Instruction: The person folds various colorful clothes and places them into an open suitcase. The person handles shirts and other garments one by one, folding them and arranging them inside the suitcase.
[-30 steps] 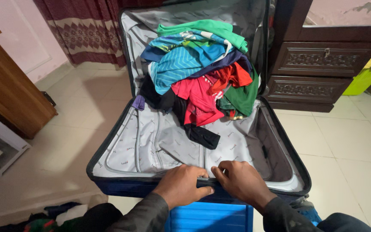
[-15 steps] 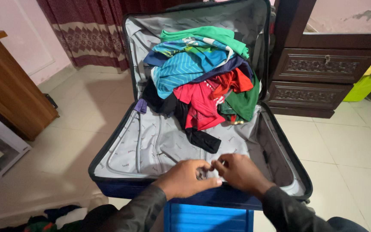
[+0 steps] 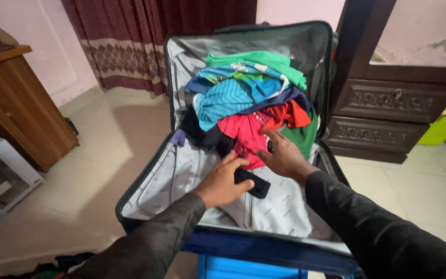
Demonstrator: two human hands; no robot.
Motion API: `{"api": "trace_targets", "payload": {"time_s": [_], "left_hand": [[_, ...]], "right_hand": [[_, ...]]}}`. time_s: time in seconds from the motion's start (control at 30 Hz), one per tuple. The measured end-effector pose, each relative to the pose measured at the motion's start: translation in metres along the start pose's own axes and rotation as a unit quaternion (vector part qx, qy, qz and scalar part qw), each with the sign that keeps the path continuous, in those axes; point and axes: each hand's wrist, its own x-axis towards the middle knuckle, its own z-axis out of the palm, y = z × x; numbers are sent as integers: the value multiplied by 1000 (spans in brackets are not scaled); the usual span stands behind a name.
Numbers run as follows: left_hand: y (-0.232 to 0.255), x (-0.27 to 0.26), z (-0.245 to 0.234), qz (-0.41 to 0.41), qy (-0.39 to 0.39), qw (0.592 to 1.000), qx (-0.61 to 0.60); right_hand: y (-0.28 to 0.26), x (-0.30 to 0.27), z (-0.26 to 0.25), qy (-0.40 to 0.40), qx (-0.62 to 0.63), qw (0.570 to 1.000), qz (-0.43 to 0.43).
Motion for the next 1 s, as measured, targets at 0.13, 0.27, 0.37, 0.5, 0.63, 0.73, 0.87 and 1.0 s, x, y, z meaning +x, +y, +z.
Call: {"api": "trace_targets", "payload": {"time_s": [0.13,0.27,0.37,0.5,0.63,0.73,0.87,1.0], "left_hand": [[-6,47,-21,45,58,996,49],[-11,94,-42,78,133,977,148],[-24,120,-44,40,125,975,181],[-75,160,-35,-69,16,993,95],[-136,199,-21,60,3,984,169],[-165,220,-21,59,-113,960,249],[-182,240,-13,35,-254,858,445],[-182,232,-21,-115,-46,952,280]], "right_hand": [[8,28,-4,5,-37,999,-17],[17,55,-5,15,-48,998,-23],[17,64,-8,8,-37,999,-3],[0,54,-14,6,8,999,31],[-25,39,-23,-68,144,961,225],[-25,33,-21,-75,252,923,281],[-2,30,-9,-80,333,893,292],[15,27,-1,-76,301,908,282]]}}
